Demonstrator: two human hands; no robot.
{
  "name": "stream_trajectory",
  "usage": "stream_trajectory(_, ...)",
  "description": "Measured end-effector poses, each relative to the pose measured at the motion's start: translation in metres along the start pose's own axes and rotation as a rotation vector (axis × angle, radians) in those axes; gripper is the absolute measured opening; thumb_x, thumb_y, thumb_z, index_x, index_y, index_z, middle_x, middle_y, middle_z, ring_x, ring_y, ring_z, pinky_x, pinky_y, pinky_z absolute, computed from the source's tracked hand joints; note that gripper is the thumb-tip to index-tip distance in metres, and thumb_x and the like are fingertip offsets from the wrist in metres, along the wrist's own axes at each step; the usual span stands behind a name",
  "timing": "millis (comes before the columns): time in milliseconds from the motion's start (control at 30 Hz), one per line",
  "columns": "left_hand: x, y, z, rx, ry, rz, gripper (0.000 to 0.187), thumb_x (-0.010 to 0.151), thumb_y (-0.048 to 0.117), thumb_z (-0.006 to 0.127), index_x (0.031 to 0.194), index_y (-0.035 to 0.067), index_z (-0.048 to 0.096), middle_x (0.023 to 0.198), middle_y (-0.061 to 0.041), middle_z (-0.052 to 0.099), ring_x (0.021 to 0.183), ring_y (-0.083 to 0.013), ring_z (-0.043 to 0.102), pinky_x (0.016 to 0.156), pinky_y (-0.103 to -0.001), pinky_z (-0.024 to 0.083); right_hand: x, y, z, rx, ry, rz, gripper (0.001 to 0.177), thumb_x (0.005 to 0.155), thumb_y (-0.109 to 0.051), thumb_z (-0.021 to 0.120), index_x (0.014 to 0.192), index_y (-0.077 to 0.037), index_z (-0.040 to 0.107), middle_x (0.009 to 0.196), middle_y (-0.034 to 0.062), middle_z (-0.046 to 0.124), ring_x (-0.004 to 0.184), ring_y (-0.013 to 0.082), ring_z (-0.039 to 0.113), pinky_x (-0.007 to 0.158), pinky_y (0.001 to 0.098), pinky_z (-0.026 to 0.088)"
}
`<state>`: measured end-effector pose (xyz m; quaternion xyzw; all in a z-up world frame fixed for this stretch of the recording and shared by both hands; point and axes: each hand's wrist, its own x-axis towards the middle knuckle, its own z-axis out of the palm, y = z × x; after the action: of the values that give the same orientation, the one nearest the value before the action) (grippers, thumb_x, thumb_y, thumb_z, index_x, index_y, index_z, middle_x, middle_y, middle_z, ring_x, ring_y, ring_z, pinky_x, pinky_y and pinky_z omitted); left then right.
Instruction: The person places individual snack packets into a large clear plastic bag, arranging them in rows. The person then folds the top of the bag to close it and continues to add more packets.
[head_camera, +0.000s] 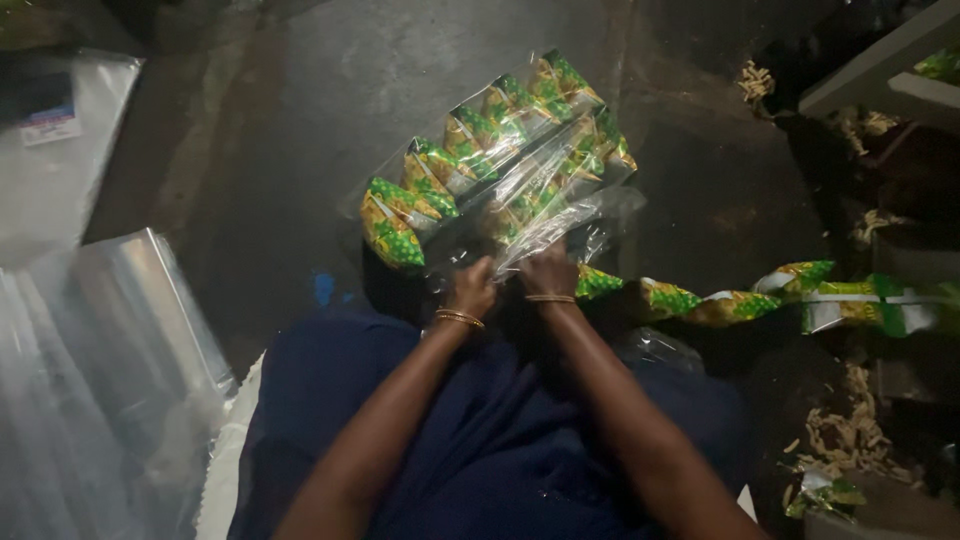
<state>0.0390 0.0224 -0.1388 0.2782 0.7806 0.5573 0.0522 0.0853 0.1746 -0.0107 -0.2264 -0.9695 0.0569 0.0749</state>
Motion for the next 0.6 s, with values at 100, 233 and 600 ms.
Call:
stream_trajectory(100,-0.001,-0.007,0.011,-0.253,-0.151,-0.262,0.045,0.090,0.018,0.062,0.133,0.003,0.062,0.112,-0.019,0.074,0.103,-0.0303,0.072,0.091,-0.041,0.056,0.014,0.000,0.010,0.112,0.033,0.018,0.044,0.087,-0.050,0.071,0.107,-0.011,0.076,0.111,0.0187,0.071,0.084,0.0389,0.073,0.069,0.0524,0.058)
stream_trajectory(233,0.004,-0.002,0.002,-0.287,-0.274,-0.385,0.044,0.097,0.031,0.062,0.133,0.007,0.064,0.107,-0.016,0.077,0.098,-0.0251,0.073,0.086,-0.038,0.056,0.031,-0.001,0.027,0.087,-0.069,0.105,0.049,0.087,-0.055,0.073,0.106,-0.010,0.076,0.110,0.0212,0.070,0.086,0.0411,0.072,0.075,0.0513,0.058)
stream_trajectory(600,0.021,0.010,-0.007,0.184,-0.338,-0.388,0.054,0.087,0.039,0.064,0.140,0.027,0.061,0.115,-0.016,0.074,0.103,-0.0386,0.071,0.089,-0.049,0.056,-0.008,0.119,-0.100,0.010,-0.483,-0.090,0.101,0.077,-0.049,0.075,0.164,-0.028,0.030,0.177,0.0077,0.025,0.139,0.0361,0.050,0.119,0.0539,0.044)
